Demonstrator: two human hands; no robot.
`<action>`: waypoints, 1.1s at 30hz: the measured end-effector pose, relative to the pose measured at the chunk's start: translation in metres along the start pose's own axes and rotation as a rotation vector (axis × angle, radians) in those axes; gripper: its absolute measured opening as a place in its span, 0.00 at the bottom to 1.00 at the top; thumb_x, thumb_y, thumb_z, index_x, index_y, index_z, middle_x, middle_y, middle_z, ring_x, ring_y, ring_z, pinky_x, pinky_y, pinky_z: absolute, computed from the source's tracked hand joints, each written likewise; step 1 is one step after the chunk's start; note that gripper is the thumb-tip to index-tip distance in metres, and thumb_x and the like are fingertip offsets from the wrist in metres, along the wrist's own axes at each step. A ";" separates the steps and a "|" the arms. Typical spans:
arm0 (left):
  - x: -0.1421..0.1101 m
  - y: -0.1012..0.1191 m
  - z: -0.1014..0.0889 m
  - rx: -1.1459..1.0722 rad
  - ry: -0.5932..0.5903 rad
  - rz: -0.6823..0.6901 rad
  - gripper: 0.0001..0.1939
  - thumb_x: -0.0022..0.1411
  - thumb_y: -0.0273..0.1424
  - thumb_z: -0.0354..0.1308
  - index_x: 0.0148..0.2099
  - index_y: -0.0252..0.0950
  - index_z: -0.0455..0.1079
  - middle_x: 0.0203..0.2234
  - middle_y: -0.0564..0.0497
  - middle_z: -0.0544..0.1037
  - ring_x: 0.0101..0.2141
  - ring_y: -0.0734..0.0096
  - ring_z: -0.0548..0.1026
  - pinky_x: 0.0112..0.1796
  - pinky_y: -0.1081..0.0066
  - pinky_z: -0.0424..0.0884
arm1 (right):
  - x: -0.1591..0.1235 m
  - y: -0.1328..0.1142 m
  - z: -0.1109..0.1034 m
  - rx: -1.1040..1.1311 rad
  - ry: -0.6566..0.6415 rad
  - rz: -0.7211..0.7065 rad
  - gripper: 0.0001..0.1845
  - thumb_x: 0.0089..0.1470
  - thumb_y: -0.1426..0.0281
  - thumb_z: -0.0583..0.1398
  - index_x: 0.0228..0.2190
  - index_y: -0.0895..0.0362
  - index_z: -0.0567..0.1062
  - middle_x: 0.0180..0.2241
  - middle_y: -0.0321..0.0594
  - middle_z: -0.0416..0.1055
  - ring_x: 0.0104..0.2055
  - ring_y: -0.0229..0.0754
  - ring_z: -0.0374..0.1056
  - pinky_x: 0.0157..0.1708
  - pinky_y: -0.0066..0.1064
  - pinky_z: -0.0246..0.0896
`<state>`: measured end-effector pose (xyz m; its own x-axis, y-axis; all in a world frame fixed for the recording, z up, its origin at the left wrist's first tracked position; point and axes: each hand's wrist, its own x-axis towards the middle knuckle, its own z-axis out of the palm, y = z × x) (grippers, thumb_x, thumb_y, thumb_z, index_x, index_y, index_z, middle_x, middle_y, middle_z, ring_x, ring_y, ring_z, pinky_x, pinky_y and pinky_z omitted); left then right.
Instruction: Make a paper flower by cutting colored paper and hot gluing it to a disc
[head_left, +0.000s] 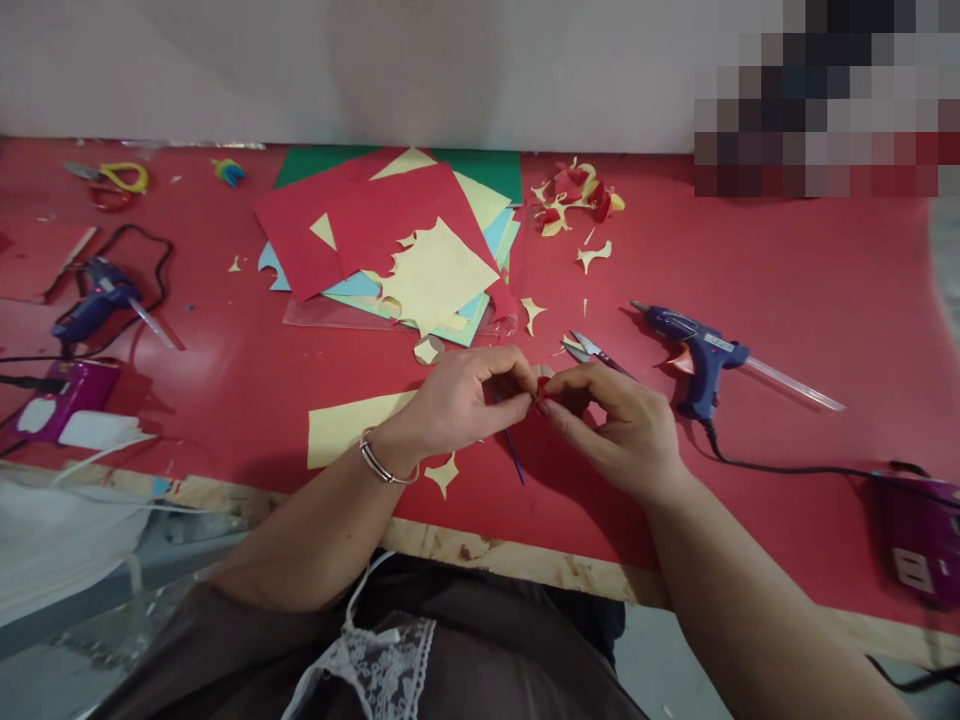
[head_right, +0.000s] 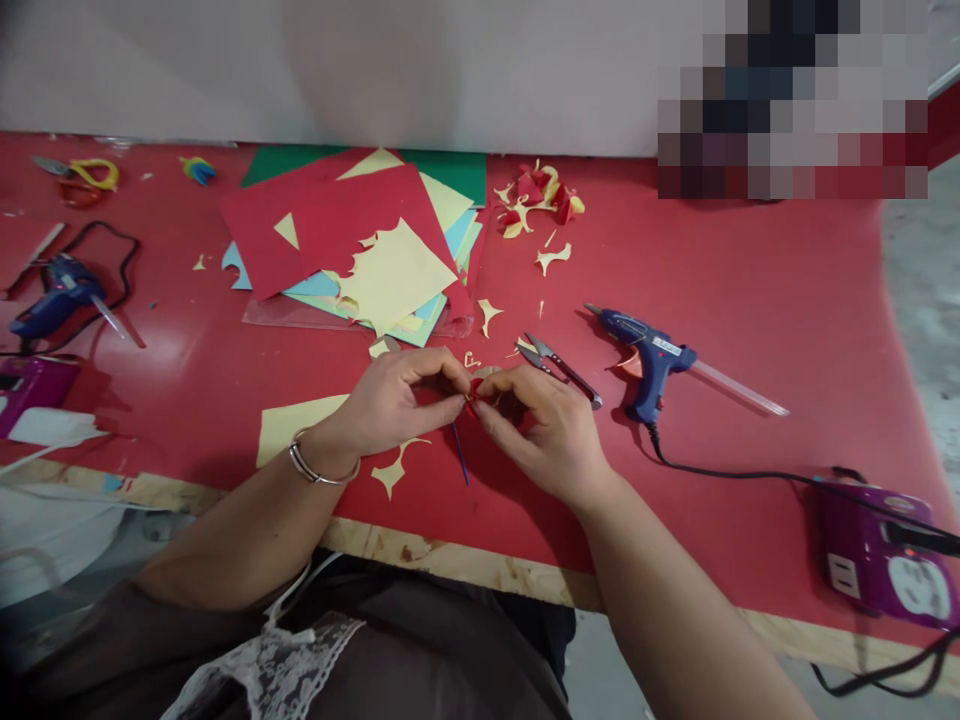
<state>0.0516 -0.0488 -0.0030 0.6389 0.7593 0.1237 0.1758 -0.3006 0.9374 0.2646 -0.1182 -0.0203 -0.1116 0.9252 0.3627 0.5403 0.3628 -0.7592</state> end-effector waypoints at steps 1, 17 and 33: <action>0.000 0.000 -0.001 0.001 -0.001 0.008 0.03 0.63 0.25 0.63 0.37 0.38 0.75 0.31 0.51 0.85 0.32 0.71 0.82 0.37 0.73 0.79 | 0.000 0.000 0.000 -0.002 -0.007 -0.006 0.01 0.64 0.69 0.66 0.38 0.53 0.81 0.33 0.38 0.83 0.29 0.39 0.76 0.31 0.30 0.73; -0.002 0.007 -0.004 0.069 0.003 0.049 0.03 0.66 0.26 0.62 0.37 0.37 0.76 0.30 0.51 0.85 0.30 0.73 0.82 0.35 0.74 0.79 | 0.001 0.001 -0.002 -0.023 -0.029 -0.108 0.08 0.68 0.72 0.63 0.42 0.50 0.84 0.38 0.43 0.86 0.38 0.45 0.83 0.41 0.35 0.80; -0.005 0.005 0.010 0.163 0.171 0.088 0.04 0.66 0.25 0.63 0.37 0.38 0.75 0.31 0.52 0.84 0.31 0.73 0.81 0.36 0.73 0.80 | 0.003 -0.001 0.003 -0.047 0.040 -0.163 0.11 0.67 0.77 0.61 0.44 0.50 0.81 0.43 0.45 0.81 0.44 0.47 0.80 0.42 0.39 0.79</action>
<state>0.0568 -0.0602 -0.0023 0.5230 0.8089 0.2685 0.2524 -0.4479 0.8577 0.2611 -0.1155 -0.0205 -0.1685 0.8492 0.5005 0.5565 0.5010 -0.6628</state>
